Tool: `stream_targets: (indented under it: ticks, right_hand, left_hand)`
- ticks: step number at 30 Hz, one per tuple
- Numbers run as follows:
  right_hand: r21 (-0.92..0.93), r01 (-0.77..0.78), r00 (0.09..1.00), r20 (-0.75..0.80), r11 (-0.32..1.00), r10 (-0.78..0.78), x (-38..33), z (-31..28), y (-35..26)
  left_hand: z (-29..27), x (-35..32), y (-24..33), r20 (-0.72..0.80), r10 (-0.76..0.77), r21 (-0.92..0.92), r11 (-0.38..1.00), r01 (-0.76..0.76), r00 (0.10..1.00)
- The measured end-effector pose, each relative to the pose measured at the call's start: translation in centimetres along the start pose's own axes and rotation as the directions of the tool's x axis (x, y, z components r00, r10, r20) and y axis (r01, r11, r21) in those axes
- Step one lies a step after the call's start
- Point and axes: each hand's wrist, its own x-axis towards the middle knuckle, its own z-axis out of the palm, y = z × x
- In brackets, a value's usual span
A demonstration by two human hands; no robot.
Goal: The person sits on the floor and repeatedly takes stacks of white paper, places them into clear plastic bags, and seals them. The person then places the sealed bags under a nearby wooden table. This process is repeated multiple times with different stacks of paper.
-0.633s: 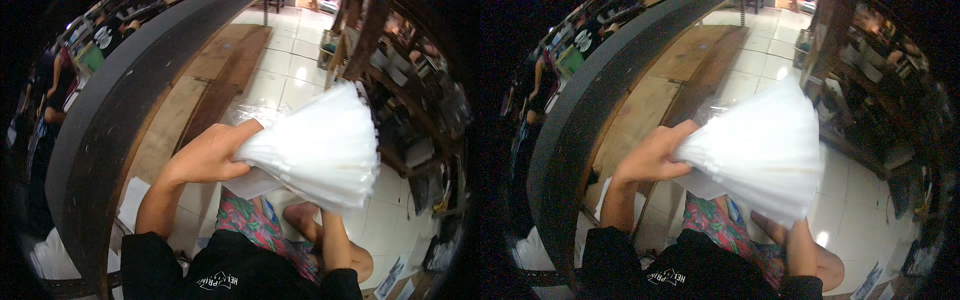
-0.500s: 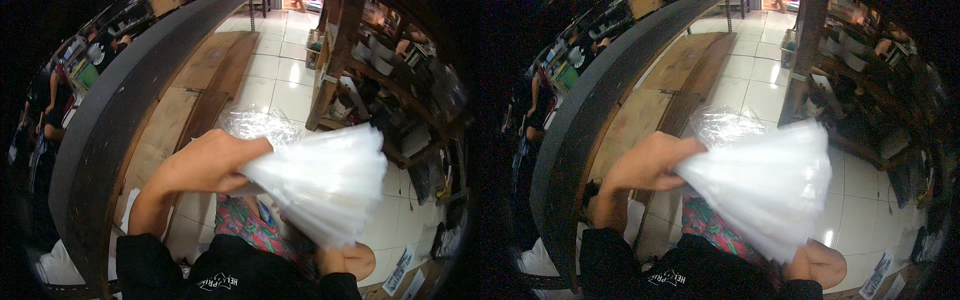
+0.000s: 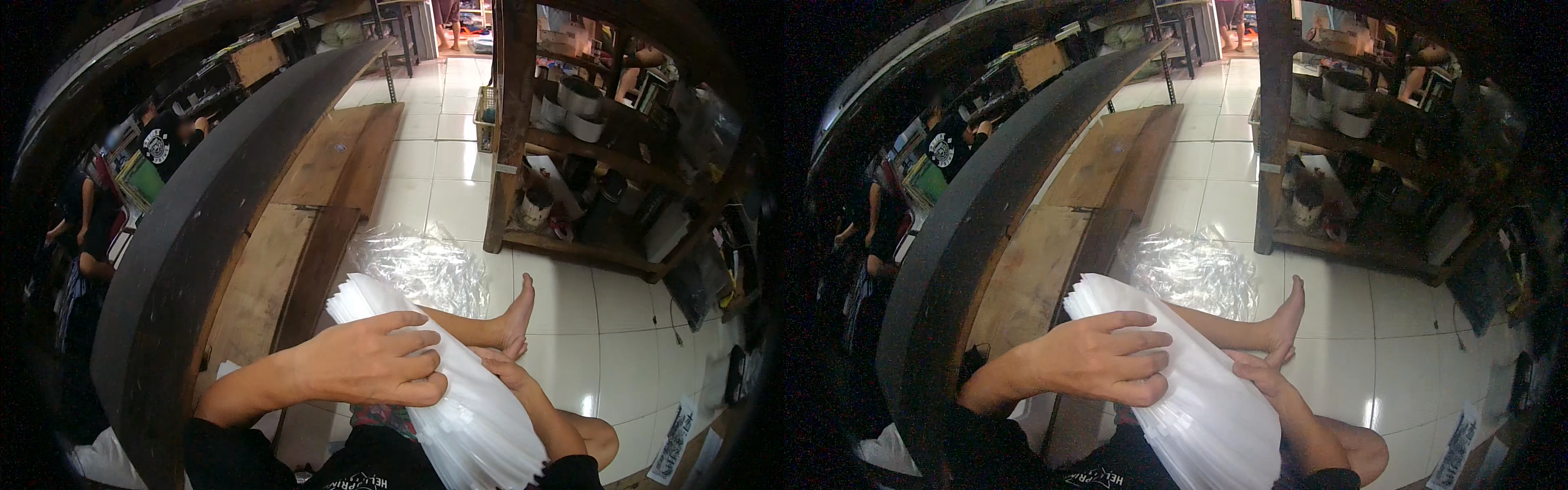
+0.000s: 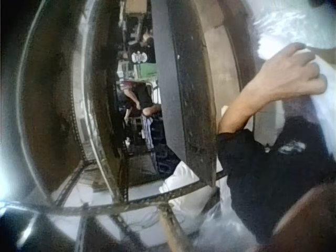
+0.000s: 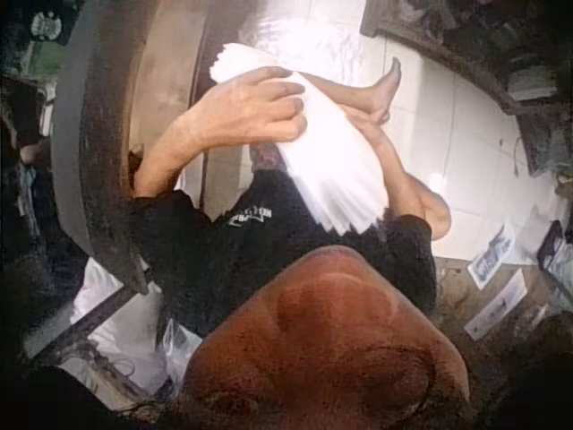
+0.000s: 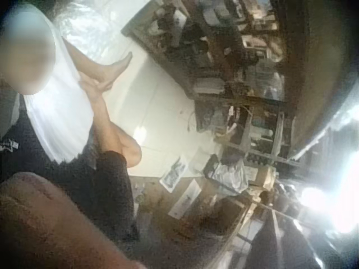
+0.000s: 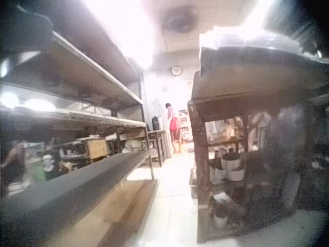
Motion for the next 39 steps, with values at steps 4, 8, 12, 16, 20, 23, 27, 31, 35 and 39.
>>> stream_targets:
  ticks: [4,8,12,16,20,23,27,31,35,39]
  right_hand:
    - [0.155,-0.070,0.983,-0.160,0.985,0.095,-3.4,2.7,-1.3]
    - [0.175,-0.045,0.968,-0.234,0.984,0.086,-6.8,2.4,1.5]
    - [0.085,0.050,0.877,-0.480,0.995,-0.003,-9.0,3.0,-0.4]
    - [-0.180,0.169,0.660,-0.709,0.969,-0.247,-11.2,5.8,-5.1]
    - [-0.344,0.140,0.527,-0.768,0.928,-0.364,-13.6,6.0,-7.2]
    - [-0.427,0.000,0.451,-0.807,0.904,-0.381,-14.8,4.2,-6.7]
    - [-0.429,-0.137,0.403,-0.848,0.893,-0.346,-16.2,0.3,-4.9]
    - [-0.386,-0.129,0.334,-0.884,0.914,-0.326,-19.1,-3.2,-3.9]
    - [-0.445,0.080,0.202,-0.869,0.892,-0.452,-22.7,-3.8,-5.5]
    - [-0.326,0.087,0.116,-0.935,0.941,-0.335,-26.3,-9.2,-2.9]
  left_hand:
    - [2.0,-0.3,-0.8,-0.060,0.021,0.024,1.000,-0.020,0.998]
    - [4.8,-0.5,-1.9,-0.131,0.044,-0.037,0.998,-0.050,0.990]
    - [10.9,-1.4,-1.8,-0.311,-0.188,-0.121,0.980,0.158,0.931]
    - [18.1,0.0,-0.3,-0.533,-0.611,-0.503,0.785,0.362,0.585]
    - [23.9,3.8,3.1,-0.058,-0.991,-0.991,0.073,0.117,0.123]
    - [25.7,4.6,4.3,0.657,-0.661,-0.606,-0.749,-0.267,0.362]
    - [29.1,6.1,4.2,0.681,-0.395,-0.259,-0.917,-0.302,0.617]
    - [29.9,10.7,3.0,0.727,-0.284,-0.429,-0.899,0.091,0.625]
    - [29.1,17.8,0.4,0.561,-0.254,-0.577,-0.802,0.152,0.788]
    - [35.0,24.6,0.6,0.710,-0.065,-0.431,-0.828,0.359,0.701]
